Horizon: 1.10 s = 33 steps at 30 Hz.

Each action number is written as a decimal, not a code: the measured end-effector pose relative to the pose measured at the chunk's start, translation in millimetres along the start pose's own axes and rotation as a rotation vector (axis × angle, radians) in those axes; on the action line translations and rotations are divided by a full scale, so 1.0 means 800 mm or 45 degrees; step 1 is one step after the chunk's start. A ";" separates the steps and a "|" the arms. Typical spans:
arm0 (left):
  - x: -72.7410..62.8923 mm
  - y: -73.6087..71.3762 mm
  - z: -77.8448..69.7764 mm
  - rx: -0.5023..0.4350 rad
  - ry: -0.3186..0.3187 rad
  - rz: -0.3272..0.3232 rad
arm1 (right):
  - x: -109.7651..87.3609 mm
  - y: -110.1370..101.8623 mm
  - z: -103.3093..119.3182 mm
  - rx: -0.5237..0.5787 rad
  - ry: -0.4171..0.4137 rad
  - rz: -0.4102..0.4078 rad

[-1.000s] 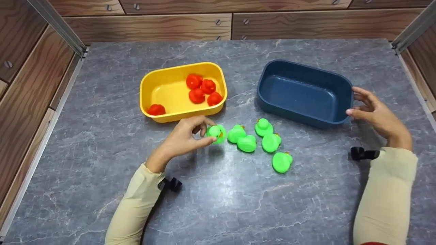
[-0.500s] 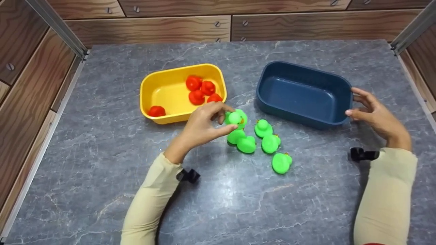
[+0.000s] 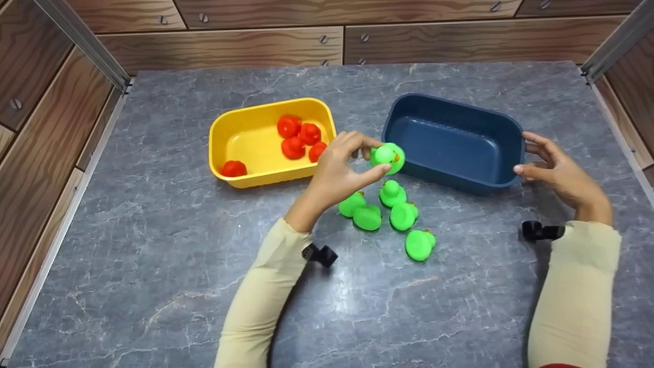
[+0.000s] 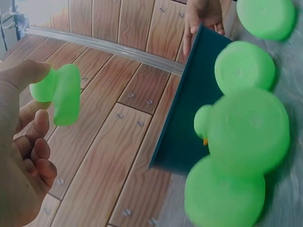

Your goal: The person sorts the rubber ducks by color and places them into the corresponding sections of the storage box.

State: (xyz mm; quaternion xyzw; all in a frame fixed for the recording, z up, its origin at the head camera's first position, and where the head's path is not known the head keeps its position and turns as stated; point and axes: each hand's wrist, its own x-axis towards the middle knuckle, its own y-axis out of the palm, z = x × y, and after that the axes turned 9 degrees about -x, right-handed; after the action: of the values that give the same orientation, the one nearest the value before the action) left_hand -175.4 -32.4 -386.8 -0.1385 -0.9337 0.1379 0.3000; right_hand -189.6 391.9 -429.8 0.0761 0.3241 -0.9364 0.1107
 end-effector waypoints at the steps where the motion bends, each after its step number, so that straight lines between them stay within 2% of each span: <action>1: 0.003 0.004 0.000 -0.005 -0.013 0.001 | 0.000 -0.001 0.000 0.000 0.004 0.000; 3: 0.010 0.012 0.001 -0.019 -0.037 0.006 | 0.000 -0.002 -0.001 0.021 0.008 0.003; 7: 0.021 0.025 0.001 -0.006 -0.082 0.018 | 0.001 -0.003 -0.003 0.156 -0.027 0.019; 10: 0.030 0.035 -0.002 0.022 -0.134 0.037 | 0.002 -0.002 -0.003 0.177 -0.027 0.017; 13: 0.040 0.046 -0.005 0.036 -0.167 0.056 | 0.004 -0.001 -0.001 0.135 0.002 0.006; 18: 0.053 0.064 -0.010 0.014 -0.152 0.039 | 0.004 -0.003 0.000 0.116 0.025 0.001; 25: 0.060 0.095 -0.001 -0.008 -0.179 0.014 | 0.001 -0.005 0.001 0.001 0.027 0.017; 33: 0.066 0.124 0.001 0.072 -0.219 0.085 | 0.002 -0.003 -0.001 0.018 -0.007 0.022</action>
State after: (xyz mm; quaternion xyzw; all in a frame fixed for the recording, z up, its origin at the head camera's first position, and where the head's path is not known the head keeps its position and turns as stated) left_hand -200.2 76.9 -393.7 -0.1487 -0.9466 0.1854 0.2177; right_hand -191.8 393.8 -429.3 0.0772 0.3167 -0.9379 0.1190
